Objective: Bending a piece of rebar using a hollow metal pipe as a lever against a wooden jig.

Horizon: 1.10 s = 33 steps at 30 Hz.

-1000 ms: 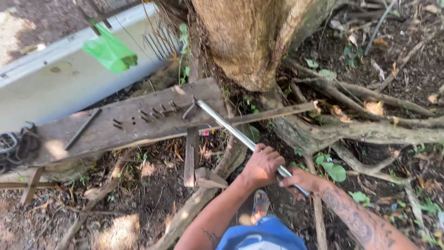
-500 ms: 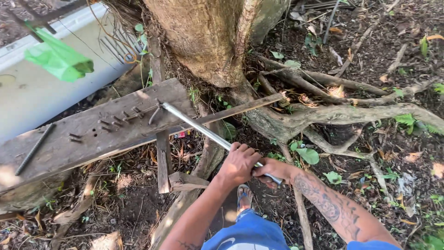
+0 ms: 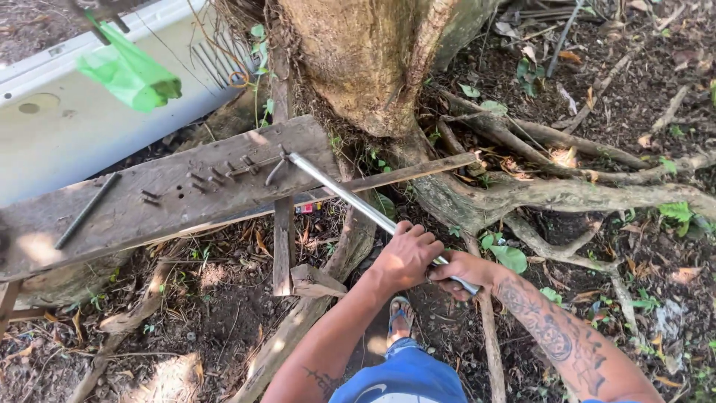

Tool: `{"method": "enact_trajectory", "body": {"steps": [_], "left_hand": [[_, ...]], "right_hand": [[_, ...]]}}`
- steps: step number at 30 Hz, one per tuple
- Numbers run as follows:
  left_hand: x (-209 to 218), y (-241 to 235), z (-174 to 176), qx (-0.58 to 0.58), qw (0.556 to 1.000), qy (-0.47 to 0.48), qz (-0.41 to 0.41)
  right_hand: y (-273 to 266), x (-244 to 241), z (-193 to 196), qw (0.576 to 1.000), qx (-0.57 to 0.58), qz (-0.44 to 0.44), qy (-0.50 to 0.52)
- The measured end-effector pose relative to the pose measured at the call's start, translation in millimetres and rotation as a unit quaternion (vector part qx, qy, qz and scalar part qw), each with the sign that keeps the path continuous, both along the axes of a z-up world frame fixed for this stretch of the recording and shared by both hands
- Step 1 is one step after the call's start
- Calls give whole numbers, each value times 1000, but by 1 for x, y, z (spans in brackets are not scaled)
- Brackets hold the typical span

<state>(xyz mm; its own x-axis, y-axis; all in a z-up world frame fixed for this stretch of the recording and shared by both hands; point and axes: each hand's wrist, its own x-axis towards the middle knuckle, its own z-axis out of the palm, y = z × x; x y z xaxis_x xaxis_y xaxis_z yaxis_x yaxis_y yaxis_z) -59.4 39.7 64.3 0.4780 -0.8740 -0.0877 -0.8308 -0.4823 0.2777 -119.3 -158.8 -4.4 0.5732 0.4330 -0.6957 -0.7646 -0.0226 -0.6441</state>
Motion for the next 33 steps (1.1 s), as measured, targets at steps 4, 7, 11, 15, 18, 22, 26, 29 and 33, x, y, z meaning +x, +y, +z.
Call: {"method": "enact_trajectory", "body": {"steps": [4,7,11,15,18,22,26,29,33], "left_hand": [[0,1,-2,-2,1000,-3,-2],[1,-3,-9,5,1000,-2,-2],[-3,-4,-7,-15,1000,-6,12],[-2,-6,0,-19,1000,-1,17],[-2,-8,0,-11,1000,3,21],[-5,-4,2,-3,1000,13,24],[-7,5,-11,-42,999,3,16],[-11,4,-11,-72,997,-3,19],[-16,7,-9,-60,998,4,27]], "right_hand": [[-10,-1,-23,999,32,0,1],[-10,2,-22,999,48,-9,2],[-9,3,-3,1000,22,3,6],[-9,4,5,1000,-15,6,-7],[-10,4,7,1000,-11,5,-6],[-4,0,5,1000,-20,-10,20],[4,-6,-1,1000,2,-15,6],[0,-11,-14,1000,6,-23,-5],[-1,-19,-45,999,29,-42,-18]]}}
